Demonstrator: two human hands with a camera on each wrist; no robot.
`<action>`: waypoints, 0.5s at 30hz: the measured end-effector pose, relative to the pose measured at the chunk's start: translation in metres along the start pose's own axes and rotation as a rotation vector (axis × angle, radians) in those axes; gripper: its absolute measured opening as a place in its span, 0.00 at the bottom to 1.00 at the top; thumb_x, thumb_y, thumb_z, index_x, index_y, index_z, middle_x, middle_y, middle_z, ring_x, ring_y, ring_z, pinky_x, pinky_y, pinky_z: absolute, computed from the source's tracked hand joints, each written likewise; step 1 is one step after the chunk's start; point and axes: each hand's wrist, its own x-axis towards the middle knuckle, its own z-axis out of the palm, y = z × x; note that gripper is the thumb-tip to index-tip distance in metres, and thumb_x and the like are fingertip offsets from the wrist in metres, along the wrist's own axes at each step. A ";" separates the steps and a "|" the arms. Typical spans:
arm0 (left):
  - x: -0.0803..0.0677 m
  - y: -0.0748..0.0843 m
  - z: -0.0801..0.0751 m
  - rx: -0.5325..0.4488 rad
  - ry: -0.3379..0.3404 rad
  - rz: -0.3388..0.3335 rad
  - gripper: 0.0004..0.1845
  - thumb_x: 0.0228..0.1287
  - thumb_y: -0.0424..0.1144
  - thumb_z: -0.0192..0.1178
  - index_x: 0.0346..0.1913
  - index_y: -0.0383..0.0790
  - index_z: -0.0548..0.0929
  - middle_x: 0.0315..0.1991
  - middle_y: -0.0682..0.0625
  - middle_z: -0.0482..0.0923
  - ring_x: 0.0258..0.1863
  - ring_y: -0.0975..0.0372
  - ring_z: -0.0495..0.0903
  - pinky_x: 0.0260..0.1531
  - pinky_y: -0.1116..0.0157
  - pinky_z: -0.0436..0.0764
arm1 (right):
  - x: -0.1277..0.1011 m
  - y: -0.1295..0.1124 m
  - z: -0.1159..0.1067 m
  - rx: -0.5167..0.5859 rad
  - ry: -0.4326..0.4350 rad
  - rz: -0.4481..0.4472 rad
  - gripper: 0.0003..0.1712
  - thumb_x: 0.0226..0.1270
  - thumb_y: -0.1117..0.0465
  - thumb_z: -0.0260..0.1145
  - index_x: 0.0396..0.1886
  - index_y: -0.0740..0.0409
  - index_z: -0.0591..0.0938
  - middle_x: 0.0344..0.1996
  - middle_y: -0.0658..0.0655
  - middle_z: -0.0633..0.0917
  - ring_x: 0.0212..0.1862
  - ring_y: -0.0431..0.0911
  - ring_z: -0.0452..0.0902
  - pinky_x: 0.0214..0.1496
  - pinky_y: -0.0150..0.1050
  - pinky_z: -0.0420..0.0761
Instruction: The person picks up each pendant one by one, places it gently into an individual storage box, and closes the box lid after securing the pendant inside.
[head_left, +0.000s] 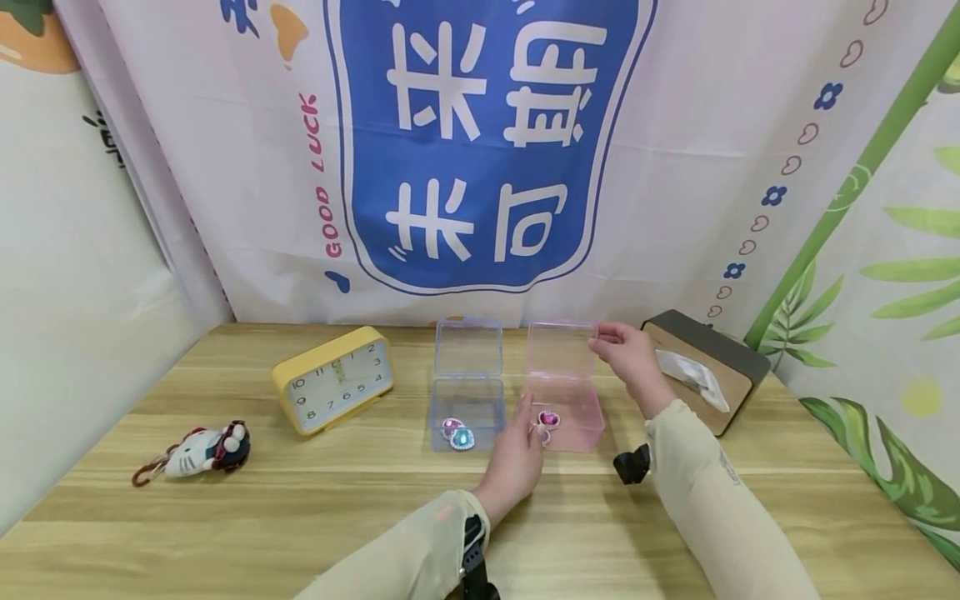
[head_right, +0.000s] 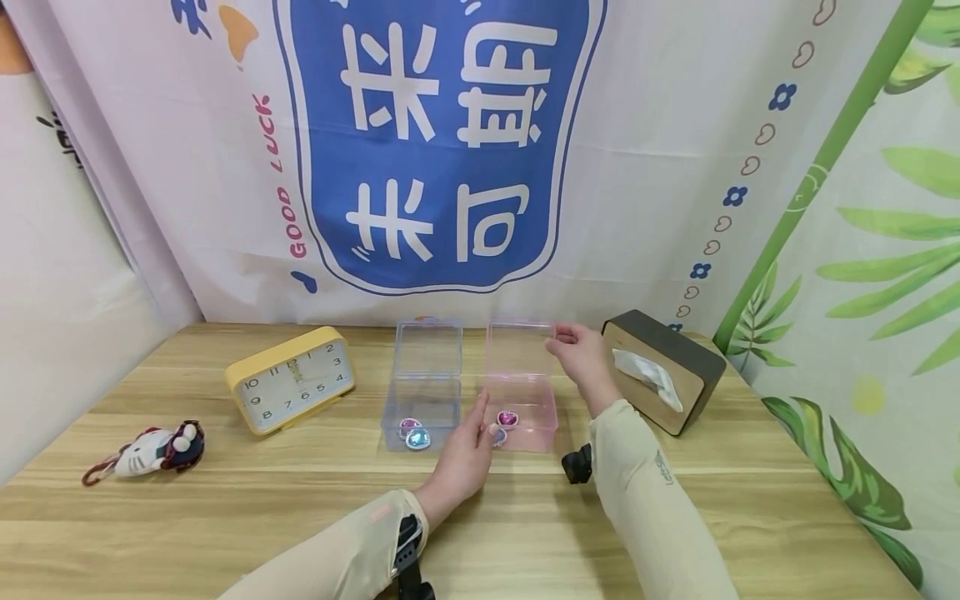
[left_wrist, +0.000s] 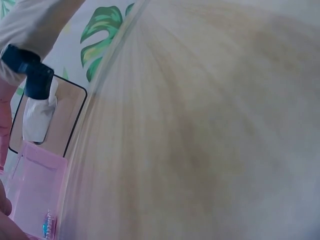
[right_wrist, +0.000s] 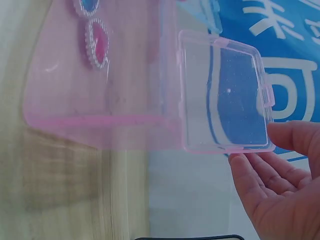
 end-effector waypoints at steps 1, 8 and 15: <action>0.000 0.000 0.000 -0.002 -0.002 -0.002 0.30 0.64 0.28 0.46 0.69 0.35 0.53 0.66 0.37 0.57 0.63 0.48 0.63 0.64 0.53 0.61 | -0.002 0.000 -0.001 0.008 -0.002 0.001 0.25 0.62 0.65 0.56 0.59 0.68 0.68 0.54 0.67 0.75 0.55 0.55 0.71 0.59 0.42 0.74; 0.001 -0.002 0.000 0.001 -0.002 0.008 0.30 0.64 0.29 0.46 0.69 0.35 0.53 0.66 0.37 0.59 0.59 0.49 0.69 0.64 0.54 0.63 | -0.024 0.000 -0.004 0.009 -0.003 -0.054 0.22 0.62 0.65 0.57 0.56 0.69 0.70 0.53 0.69 0.75 0.54 0.53 0.72 0.58 0.41 0.74; 0.000 -0.002 0.001 -0.012 0.003 0.029 0.29 0.64 0.28 0.46 0.68 0.33 0.54 0.66 0.37 0.59 0.63 0.48 0.62 0.64 0.53 0.61 | -0.051 0.007 -0.007 0.003 -0.024 -0.047 0.21 0.63 0.64 0.57 0.54 0.68 0.71 0.52 0.67 0.76 0.53 0.50 0.72 0.57 0.40 0.75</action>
